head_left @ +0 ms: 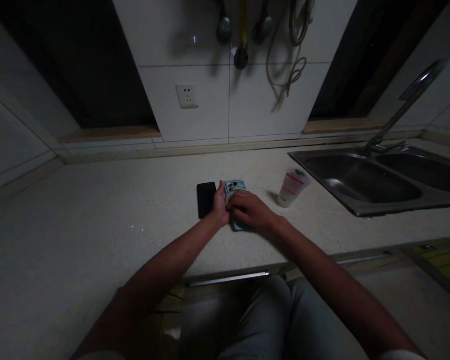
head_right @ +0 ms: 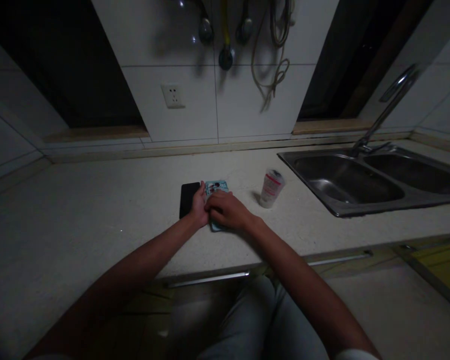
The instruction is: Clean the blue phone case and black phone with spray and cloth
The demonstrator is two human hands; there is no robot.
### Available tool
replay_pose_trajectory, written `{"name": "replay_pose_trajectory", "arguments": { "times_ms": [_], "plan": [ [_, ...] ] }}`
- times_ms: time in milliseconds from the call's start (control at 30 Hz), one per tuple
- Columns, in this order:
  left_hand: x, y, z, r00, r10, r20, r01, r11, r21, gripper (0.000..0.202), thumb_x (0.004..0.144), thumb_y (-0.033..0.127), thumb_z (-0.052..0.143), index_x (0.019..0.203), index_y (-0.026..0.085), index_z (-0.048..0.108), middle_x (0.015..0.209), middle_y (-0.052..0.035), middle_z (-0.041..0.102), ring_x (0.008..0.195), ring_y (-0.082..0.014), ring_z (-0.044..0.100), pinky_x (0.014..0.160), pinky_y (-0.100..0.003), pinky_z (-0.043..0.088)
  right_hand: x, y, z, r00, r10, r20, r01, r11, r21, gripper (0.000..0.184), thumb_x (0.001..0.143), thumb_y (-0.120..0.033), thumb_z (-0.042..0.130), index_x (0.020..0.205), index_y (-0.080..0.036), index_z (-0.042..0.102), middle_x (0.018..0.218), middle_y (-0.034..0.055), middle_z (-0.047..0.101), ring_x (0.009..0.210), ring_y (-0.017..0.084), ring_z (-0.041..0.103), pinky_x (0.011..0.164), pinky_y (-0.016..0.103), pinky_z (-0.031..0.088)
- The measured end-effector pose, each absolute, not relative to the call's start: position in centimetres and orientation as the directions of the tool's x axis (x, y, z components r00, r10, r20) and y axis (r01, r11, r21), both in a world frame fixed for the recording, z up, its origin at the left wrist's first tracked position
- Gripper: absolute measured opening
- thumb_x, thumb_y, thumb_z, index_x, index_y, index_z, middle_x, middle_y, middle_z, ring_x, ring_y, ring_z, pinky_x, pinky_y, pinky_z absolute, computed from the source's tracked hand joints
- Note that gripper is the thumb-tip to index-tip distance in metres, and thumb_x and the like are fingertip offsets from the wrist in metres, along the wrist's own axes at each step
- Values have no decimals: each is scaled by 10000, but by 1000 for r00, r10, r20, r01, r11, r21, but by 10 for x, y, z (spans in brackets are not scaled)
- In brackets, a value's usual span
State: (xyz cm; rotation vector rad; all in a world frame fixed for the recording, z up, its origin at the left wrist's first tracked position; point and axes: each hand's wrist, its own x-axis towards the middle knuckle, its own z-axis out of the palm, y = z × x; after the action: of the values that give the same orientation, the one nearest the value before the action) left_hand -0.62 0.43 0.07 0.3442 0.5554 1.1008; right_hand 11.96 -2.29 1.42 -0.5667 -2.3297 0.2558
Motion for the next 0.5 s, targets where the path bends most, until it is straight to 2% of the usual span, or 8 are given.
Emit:
{"name": "replay_pose_trajectory", "arguments": {
  "times_ms": [133, 267, 367, 500],
  "plan": [
    [-9, 4, 7, 318, 931, -180, -769, 364, 525, 472, 960, 517, 427, 915, 124, 684, 799, -113, 723, 861, -270, 717, 828, -428, 568, 134, -36, 8, -702, 487, 519, 306, 865, -397, 148, 849, -151, 480, 774, -203, 596, 757, 36, 627, 735, 182, 555, 712, 308, 435],
    [-12, 5, 10, 281, 941, -189, -793, 338, 507, 459, 963, 477, 369, 946, 132, 672, 820, -116, 727, 850, -258, 716, 789, -433, 585, 150, -37, -2, -644, 595, 480, 475, 804, -359, 151, 800, -155, 457, 691, -206, 547, 683, 33, 576, 670, 178, 494, 658, 302, 382],
    [-16, 5, 12, 277, 938, -206, -780, 345, 522, 447, 935, 454, 381, 1010, 124, 673, 850, -123, 731, 864, -256, 712, 752, -410, 593, 156, -33, -6, -482, 722, 497, 641, 677, -363, 136, 758, -158, 457, 648, -208, 519, 655, 34, 553, 644, 176, 467, 623, 302, 344],
    [-17, 3, 16, 281, 943, -180, -714, 331, 618, 398, 912, 403, 397, 1011, 127, 666, 889, -123, 721, 882, -242, 698, 698, -352, 583, 158, -30, -3, -168, 787, 593, 676, 530, -511, 144, 764, -182, 449, 626, -217, 471, 620, 10, 513, 604, 160, 445, 596, 296, 325]
  ]
}}
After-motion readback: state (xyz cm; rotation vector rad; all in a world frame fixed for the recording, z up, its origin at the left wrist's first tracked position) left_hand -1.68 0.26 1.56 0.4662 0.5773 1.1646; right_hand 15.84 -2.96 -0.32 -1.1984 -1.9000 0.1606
